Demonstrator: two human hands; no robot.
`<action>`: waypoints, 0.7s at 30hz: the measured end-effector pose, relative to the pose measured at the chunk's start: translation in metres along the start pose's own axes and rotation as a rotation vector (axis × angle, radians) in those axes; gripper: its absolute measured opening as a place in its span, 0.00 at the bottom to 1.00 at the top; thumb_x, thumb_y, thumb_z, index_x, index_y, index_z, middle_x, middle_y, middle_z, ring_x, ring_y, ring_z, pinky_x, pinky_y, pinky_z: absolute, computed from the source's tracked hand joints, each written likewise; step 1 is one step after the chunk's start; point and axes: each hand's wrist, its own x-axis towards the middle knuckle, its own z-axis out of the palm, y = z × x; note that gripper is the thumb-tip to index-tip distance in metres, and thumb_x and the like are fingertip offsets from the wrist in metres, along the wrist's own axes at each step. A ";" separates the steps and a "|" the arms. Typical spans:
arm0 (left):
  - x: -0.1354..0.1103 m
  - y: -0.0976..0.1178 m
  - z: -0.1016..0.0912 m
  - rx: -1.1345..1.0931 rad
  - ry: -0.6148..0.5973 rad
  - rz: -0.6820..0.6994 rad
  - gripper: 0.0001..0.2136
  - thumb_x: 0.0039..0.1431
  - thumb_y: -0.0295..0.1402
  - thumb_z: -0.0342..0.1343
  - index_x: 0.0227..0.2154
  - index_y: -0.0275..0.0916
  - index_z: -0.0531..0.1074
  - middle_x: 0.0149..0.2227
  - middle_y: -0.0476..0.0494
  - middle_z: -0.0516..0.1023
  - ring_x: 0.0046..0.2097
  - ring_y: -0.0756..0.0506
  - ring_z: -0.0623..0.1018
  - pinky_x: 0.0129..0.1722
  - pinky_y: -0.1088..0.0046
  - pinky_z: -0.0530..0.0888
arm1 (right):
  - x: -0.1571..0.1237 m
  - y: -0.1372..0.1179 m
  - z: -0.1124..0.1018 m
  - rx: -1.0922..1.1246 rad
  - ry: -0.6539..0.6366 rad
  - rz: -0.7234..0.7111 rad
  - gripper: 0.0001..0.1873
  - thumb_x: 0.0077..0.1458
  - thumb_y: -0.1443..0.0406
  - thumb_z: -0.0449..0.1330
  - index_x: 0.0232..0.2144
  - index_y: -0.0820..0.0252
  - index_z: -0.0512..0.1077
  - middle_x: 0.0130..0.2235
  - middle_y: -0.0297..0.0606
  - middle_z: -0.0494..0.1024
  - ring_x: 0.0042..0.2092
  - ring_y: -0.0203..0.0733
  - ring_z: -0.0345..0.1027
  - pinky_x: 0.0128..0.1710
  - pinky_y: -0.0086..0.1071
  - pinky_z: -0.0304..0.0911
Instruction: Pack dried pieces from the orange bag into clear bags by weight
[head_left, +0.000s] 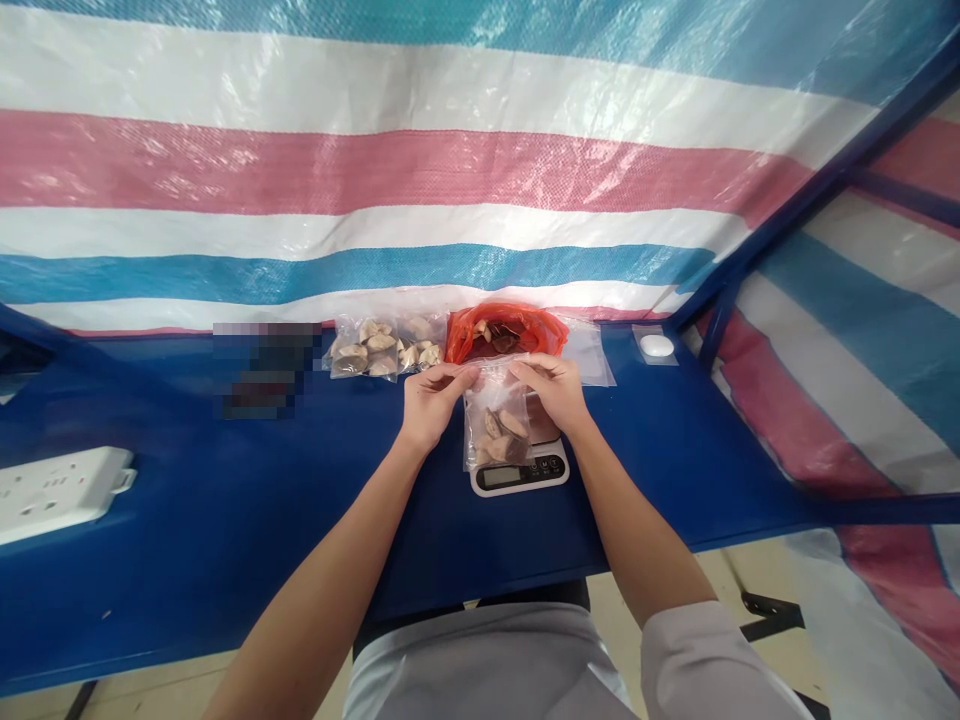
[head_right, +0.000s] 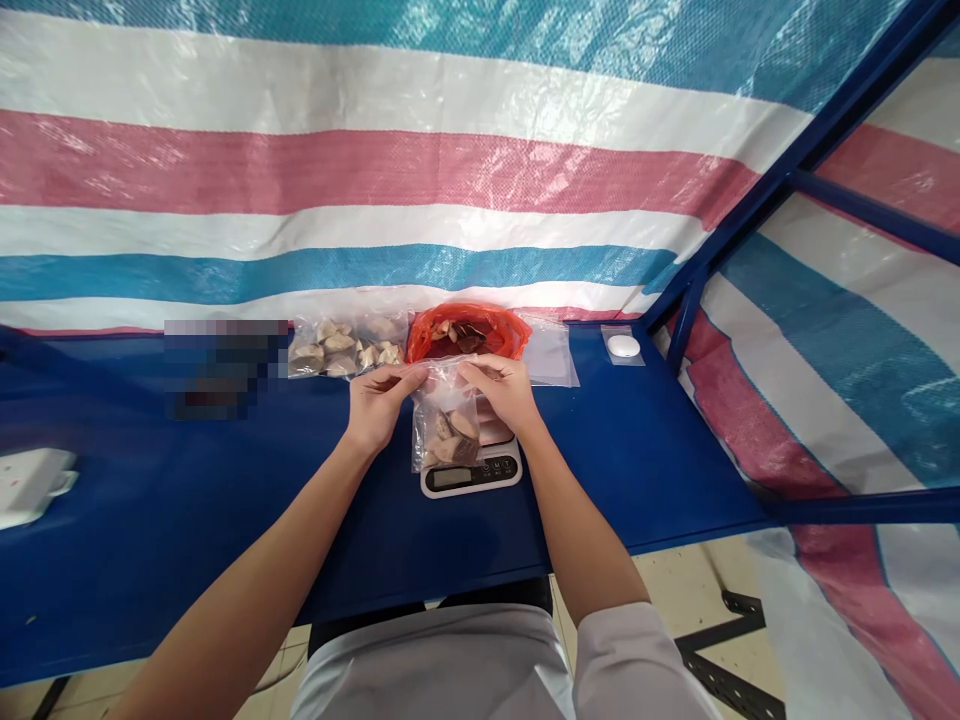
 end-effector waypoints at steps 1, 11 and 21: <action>0.000 0.000 0.000 0.003 0.003 -0.007 0.13 0.46 0.44 0.72 0.25 0.39 0.82 0.26 0.45 0.82 0.30 0.47 0.78 0.34 0.71 0.75 | 0.000 0.000 0.000 0.003 0.008 0.003 0.18 0.44 0.49 0.71 0.26 0.57 0.79 0.26 0.34 0.80 0.29 0.40 0.75 0.30 0.34 0.74; 0.001 -0.002 0.005 0.021 -0.008 -0.072 0.17 0.43 0.46 0.73 0.30 0.38 0.84 0.30 0.43 0.84 0.31 0.45 0.79 0.36 0.69 0.77 | -0.002 0.001 0.002 -0.039 0.017 -0.008 0.17 0.46 0.50 0.69 0.24 0.57 0.79 0.26 0.35 0.81 0.31 0.41 0.75 0.35 0.36 0.73; 0.001 -0.002 0.004 0.066 -0.016 -0.048 0.17 0.45 0.47 0.72 0.29 0.38 0.83 0.30 0.43 0.84 0.31 0.46 0.79 0.36 0.70 0.77 | -0.001 0.008 0.003 -0.015 -0.016 -0.036 0.13 0.50 0.54 0.69 0.32 0.56 0.80 0.31 0.35 0.83 0.34 0.41 0.77 0.38 0.34 0.73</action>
